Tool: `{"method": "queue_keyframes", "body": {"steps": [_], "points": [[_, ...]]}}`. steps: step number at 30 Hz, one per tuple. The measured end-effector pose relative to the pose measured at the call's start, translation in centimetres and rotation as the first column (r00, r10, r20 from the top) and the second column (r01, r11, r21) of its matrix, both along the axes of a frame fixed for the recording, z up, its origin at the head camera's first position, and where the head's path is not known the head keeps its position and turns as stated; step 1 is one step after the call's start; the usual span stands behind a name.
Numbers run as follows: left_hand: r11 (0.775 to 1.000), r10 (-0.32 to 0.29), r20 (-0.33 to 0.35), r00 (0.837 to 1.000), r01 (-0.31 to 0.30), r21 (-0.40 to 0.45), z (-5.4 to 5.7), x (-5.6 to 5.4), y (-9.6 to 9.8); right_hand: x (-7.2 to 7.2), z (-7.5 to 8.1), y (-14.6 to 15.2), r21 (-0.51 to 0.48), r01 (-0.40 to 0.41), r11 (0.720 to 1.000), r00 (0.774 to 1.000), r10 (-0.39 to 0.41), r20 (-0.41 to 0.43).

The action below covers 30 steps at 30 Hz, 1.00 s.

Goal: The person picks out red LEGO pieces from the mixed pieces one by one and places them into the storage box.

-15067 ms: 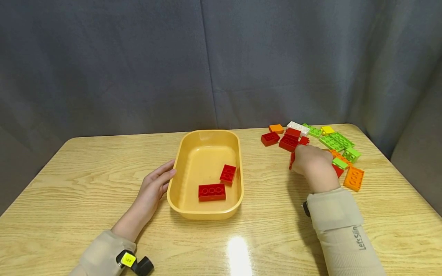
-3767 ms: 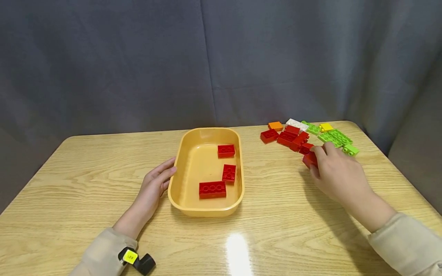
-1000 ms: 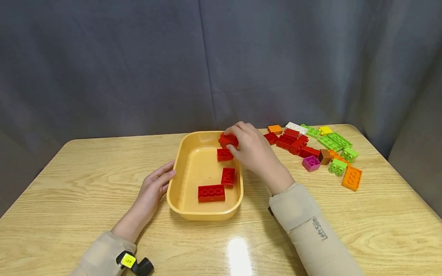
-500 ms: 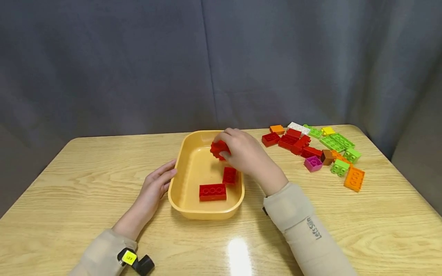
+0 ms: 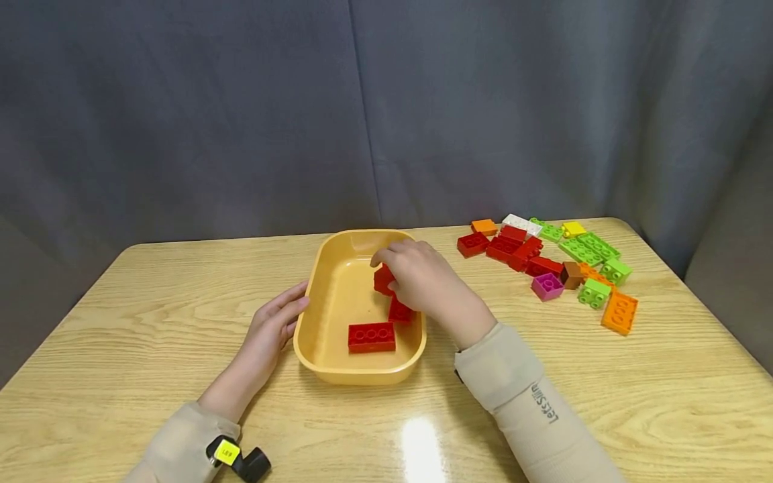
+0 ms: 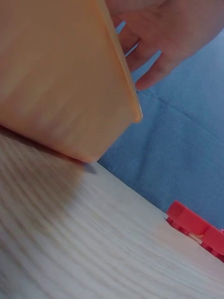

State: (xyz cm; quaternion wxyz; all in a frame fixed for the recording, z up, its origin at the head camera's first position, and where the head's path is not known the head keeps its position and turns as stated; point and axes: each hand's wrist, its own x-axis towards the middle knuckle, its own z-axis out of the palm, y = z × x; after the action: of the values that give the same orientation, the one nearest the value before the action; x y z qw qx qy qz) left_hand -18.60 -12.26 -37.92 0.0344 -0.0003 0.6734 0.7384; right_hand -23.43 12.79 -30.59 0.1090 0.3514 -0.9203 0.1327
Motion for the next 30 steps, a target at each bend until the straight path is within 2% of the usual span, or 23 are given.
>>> {"method": "queue_keyframes", "body": {"steps": [10, 18, 23, 30], "points": [[1.0, -0.008, -0.015, 1.0, 0.008, -0.014, -0.1, 0.1, 0.0, 0.4, -0.3, 0.0, 0.014, 0.017, 1.0, 1.0, -0.017, 0.018], [1.0, -0.006, -0.017, 1.0, 0.006, 0.003, -0.2, 0.0, 0.0, 0.3, 0.0, 0.4, -0.012, 0.018, 1.0, 1.0, -0.018, 0.016], [1.0, -0.007, -0.017, 1.0, 0.007, -0.002, -0.1, 0.0, 0.0, 0.1, 0.3, 0.7, -0.026, 0.057, 0.998, 0.997, -0.055, 0.051], [1.0, -0.017, -0.018, 1.0, 0.017, 0.0, -0.1, 0.0, 0.0, -0.4, 0.5, 1.6, -0.05, 0.09, 0.995, 0.995, -0.088, 0.038]]}}
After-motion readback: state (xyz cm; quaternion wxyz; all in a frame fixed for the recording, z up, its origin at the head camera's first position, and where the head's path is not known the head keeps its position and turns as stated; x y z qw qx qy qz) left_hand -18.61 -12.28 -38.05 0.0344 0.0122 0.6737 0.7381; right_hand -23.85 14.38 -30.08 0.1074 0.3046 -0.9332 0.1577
